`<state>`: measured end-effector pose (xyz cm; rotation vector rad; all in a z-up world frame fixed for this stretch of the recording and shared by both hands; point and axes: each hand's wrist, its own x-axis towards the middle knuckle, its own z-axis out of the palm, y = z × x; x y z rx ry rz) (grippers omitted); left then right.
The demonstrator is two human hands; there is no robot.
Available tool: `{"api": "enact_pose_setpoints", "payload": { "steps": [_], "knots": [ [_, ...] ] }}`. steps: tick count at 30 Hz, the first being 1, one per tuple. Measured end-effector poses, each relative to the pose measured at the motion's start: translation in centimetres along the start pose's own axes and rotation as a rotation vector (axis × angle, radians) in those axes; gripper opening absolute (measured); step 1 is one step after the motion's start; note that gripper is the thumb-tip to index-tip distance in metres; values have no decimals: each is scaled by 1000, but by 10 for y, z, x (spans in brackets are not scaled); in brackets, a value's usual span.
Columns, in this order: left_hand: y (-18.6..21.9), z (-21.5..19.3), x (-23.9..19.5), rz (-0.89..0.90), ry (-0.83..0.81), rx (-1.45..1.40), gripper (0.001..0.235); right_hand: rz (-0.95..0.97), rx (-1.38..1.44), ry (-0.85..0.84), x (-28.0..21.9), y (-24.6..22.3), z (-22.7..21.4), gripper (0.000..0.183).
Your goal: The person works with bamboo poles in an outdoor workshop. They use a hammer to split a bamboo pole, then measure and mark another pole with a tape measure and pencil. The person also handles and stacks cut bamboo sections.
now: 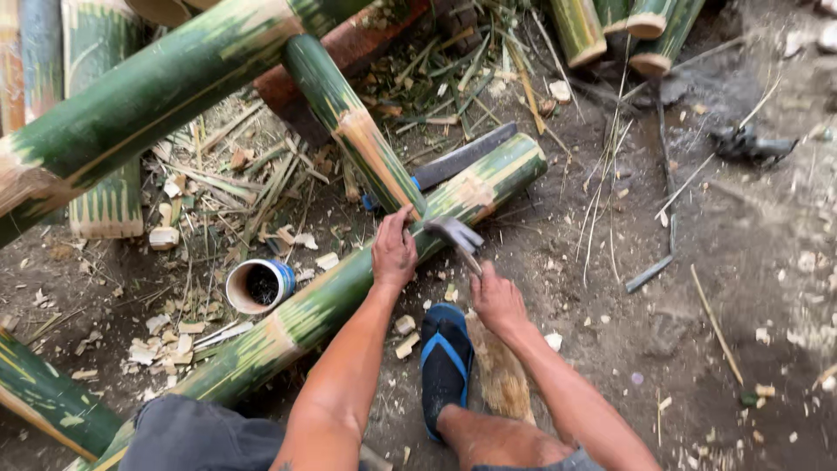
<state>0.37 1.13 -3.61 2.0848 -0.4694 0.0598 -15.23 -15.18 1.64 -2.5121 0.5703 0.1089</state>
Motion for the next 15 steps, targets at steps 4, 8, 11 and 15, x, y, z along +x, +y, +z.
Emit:
{"api": "enact_pose_setpoints", "payload": {
  "steps": [4, 8, 11, 15],
  "knots": [
    [3, -3, 7, -46, -44, -18, 65, 94, 120, -35, 6, -5, -5, 24],
    [3, -2, 5, -37, -35, 3, 66, 11, 81, -54, 8, -15, -17, 30],
    [3, -1, -4, -62, -52, -20, 64, 209, -54, -190, 21, -19, -16, 30],
    [0, -15, 4, -79, -68, -127, 50, 189, -51, -88, 40, -23, -8, 30]
  ]
}}
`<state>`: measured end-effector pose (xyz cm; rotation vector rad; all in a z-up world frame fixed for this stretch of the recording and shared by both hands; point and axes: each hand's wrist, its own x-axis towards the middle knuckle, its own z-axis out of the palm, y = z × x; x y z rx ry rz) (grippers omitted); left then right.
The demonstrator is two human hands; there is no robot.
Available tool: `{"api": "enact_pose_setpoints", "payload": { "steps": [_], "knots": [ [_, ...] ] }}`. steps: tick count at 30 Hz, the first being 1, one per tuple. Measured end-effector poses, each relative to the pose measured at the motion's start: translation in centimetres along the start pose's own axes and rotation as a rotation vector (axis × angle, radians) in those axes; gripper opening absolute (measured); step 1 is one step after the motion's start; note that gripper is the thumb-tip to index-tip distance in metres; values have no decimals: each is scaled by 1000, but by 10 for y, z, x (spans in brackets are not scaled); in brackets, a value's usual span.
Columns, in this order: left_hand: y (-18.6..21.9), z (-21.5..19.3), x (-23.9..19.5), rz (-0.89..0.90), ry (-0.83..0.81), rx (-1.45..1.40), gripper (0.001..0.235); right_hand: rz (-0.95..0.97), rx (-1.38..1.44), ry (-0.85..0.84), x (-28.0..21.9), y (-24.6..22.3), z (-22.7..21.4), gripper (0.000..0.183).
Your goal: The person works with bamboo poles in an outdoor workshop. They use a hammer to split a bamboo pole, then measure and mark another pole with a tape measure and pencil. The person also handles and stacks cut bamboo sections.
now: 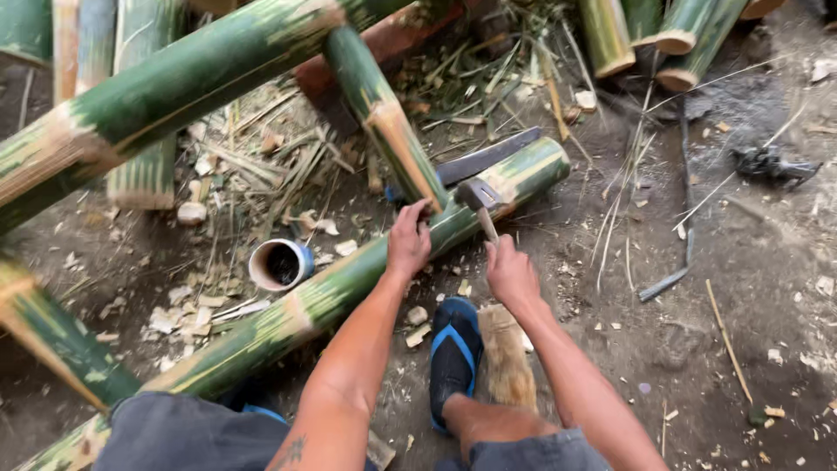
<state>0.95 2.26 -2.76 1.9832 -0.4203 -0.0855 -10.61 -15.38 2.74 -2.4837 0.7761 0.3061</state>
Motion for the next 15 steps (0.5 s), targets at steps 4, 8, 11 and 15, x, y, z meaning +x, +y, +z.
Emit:
{"api": "enact_pose_setpoints", "payload": {
  "steps": [4, 8, 11, 15],
  "knots": [
    [-6, -34, -16, 66, -48, -78, 43, -24, 48, 67, -19, -7, 8, 30],
    [-27, -98, -55, 29, 11, 6, 33, -108, 45, 59, -36, -32, 20, 30],
    [-60, -166, -76, -73, 252, 229, 21, -221, 71, 3, -41, -54, 37, 29],
    [-108, -241, -85, -257, 118, 439, 23, -291, -8, -114, -43, -80, 63, 29]
  ]
}}
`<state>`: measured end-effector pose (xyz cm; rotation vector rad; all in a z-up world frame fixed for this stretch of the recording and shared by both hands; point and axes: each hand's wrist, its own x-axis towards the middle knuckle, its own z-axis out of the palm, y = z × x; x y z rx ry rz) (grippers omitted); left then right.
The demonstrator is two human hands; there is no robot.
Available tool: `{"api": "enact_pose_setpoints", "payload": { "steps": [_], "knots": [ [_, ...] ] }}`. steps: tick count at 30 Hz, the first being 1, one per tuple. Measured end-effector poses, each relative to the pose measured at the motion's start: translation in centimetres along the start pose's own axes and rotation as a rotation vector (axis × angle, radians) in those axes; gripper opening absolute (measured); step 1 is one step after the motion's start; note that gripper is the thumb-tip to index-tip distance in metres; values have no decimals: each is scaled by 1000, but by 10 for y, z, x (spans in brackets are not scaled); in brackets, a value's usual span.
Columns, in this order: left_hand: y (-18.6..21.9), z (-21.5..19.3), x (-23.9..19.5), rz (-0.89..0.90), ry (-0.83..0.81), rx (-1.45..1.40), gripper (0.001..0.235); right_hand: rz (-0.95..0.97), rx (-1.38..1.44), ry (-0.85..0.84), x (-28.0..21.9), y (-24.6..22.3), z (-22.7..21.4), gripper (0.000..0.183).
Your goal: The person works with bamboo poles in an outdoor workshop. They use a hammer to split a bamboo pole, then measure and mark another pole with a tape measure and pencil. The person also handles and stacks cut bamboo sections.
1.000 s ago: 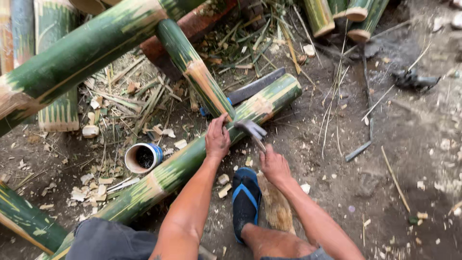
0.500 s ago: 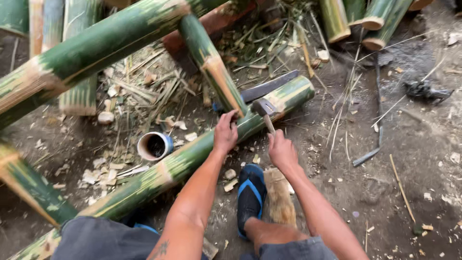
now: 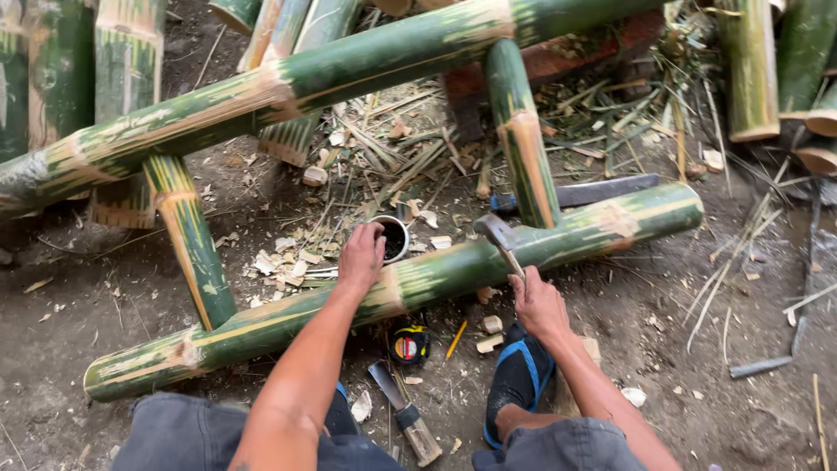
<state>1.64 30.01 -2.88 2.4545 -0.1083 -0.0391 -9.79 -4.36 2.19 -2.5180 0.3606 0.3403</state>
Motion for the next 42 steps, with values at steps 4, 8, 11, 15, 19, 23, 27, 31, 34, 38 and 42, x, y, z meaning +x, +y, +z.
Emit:
{"api": "enact_pose_setpoints", "payload": {
  "steps": [4, 8, 11, 15, 19, 23, 27, 31, 34, 38, 42],
  "knots": [
    [-32, 13, 36, 51, -419, 396, 23, 57, -23, -75, 11, -10, 18, 32],
    [-36, 54, 54, 78, -586, 669, 18, 21, 57, -6, 14, -7, 29, 30],
    [-35, 63, 54, 20, -630, 652, 17, 86, 82, -8, 10, -5, 36, 30],
    [-30, 35, 64, 137, -549, 541, 13, 103, 147, 28, 14, -5, 41, 31],
    [-5, -3, 80, 240, -697, 402, 14, 169, 297, -68, 19, -4, 34, 36],
    [46, -18, 123, 295, -674, 61, 18, 124, 383, -22, 40, -9, 16, 36],
    [113, -5, 222, 599, -175, -384, 23, 110, 455, 53, 89, -22, -13, 37],
    [176, 28, 330, 538, -50, -389, 19, 58, 380, 131, 154, -31, -59, 40],
    [197, 53, 359, 396, 63, -310, 16, -9, 397, 223, 182, -42, -87, 43],
    [199, 76, 378, 595, 444, -192, 19, -128, 353, 318, 211, -61, -116, 41],
    [190, 91, 384, 392, 295, -266, 21, -248, 302, 407, 216, -73, -138, 27]
  ]
}}
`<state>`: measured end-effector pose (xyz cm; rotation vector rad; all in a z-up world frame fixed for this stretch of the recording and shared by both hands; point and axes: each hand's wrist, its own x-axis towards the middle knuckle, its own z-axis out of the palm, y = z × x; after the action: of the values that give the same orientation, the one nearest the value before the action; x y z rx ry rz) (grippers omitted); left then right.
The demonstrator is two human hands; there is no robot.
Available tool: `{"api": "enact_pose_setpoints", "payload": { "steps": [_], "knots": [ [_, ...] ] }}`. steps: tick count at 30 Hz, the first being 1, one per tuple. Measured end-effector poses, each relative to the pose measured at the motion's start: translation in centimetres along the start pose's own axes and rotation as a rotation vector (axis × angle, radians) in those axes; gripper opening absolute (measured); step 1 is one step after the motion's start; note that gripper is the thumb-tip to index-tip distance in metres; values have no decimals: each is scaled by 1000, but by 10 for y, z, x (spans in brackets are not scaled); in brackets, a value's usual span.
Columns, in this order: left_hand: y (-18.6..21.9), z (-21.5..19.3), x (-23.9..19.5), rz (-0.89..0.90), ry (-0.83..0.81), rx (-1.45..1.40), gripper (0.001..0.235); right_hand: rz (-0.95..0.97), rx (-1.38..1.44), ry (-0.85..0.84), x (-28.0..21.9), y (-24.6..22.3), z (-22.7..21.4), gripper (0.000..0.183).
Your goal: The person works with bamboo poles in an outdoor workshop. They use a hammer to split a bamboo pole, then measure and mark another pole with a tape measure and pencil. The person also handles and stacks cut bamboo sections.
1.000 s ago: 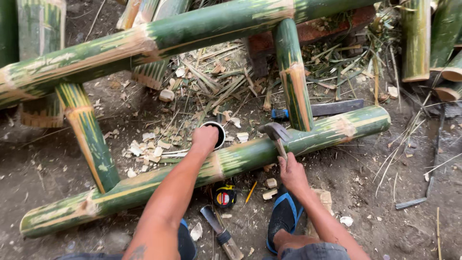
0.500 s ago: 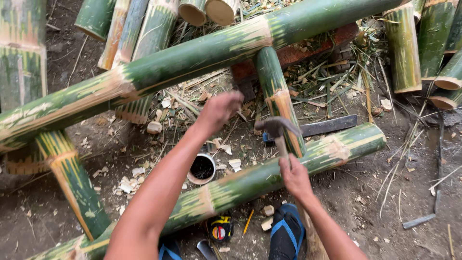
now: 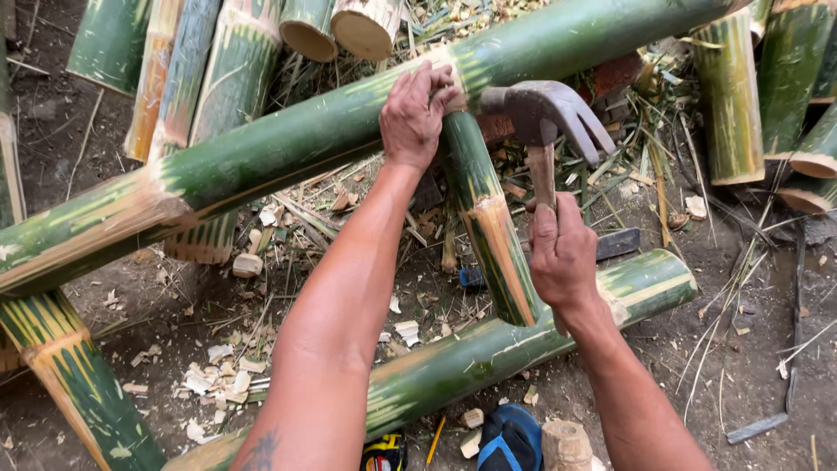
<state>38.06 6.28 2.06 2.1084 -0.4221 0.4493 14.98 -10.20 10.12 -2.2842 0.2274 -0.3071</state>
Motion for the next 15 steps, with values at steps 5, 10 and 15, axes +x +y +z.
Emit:
{"api": "enact_pose_setpoints", "payload": {
  "steps": [5, 10, 15],
  "knots": [
    [-3, 5, 1, 74, 14, 44, 22, -193, 4, 97, 16, -18, 0, 20],
    [2, 1, -3, 11, 51, 52, 24, -34, -200, -83, 50, -22, 15, 22],
    [0, 8, 1, 20, 28, 85, 19, -197, -104, -12, 48, -16, 12, 23]
  ]
}}
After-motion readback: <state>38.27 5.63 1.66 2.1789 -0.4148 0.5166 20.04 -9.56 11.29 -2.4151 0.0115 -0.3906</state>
